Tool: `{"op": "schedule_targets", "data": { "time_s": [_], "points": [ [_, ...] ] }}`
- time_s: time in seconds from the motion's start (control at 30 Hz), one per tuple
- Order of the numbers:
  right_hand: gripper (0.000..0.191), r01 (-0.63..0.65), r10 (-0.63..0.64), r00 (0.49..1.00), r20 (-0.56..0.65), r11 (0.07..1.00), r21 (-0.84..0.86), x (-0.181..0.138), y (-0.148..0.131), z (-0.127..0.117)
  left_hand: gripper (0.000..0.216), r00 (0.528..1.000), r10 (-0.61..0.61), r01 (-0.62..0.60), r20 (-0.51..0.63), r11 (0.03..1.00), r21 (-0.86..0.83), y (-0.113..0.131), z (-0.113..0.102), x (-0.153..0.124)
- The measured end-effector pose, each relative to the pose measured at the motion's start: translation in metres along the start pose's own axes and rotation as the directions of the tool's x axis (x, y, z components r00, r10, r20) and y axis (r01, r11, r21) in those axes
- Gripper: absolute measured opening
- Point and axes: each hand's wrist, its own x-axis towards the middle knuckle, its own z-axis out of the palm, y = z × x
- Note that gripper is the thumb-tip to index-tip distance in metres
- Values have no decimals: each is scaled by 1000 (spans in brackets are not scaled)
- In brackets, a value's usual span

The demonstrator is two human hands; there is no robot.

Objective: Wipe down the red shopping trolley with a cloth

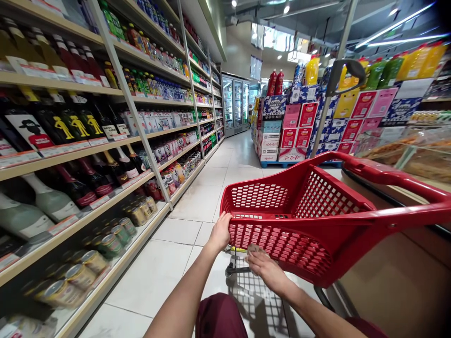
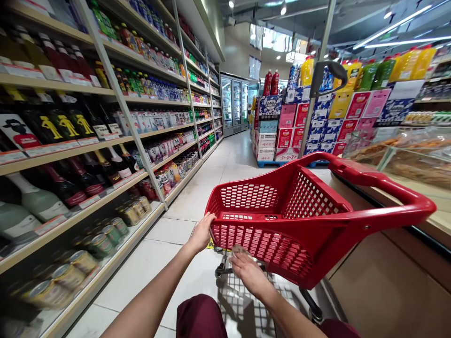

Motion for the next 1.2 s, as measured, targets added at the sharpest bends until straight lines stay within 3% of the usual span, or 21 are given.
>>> {"op": "schedule_targets", "data": {
  "time_s": [0.17,0.33,0.57,0.73,0.87,1.0,1.1,1.2],
  "points": [
    [30,-46,44,992,-117,999,-15,35,21,-19,34,1000,2,-3,-17,1000,-27,-1,3,3],
    [29,-49,49,999,16,999,10,3,13,-10,33,1000,0,0,-15,1000,-25,3,4,4],
    [31,-81,76,989,-128,996,-27,19,32,-39,32,1000,0,0,-20,1000,3,11,0,5],
    [32,-93,90,994,-63,995,-41,-9,26,-43,31,1000,-15,15,5,998,57,16,-7,5],
    [33,-124,117,986,-115,991,-54,2,33,-60,50,998,-66,68,-19,991,116,36,0,14],
    [31,-171,165,982,-93,984,-57,-5,37,-56,73,992,49,-66,116,986,153,67,19,19],
    [32,-188,186,982,-28,981,-52,-24,32,-50,73,984,79,-103,161,984,147,78,30,18],
    [33,-170,165,981,-101,985,-40,-18,37,-63,69,990,61,-79,125,987,140,80,33,17]
  ]
}}
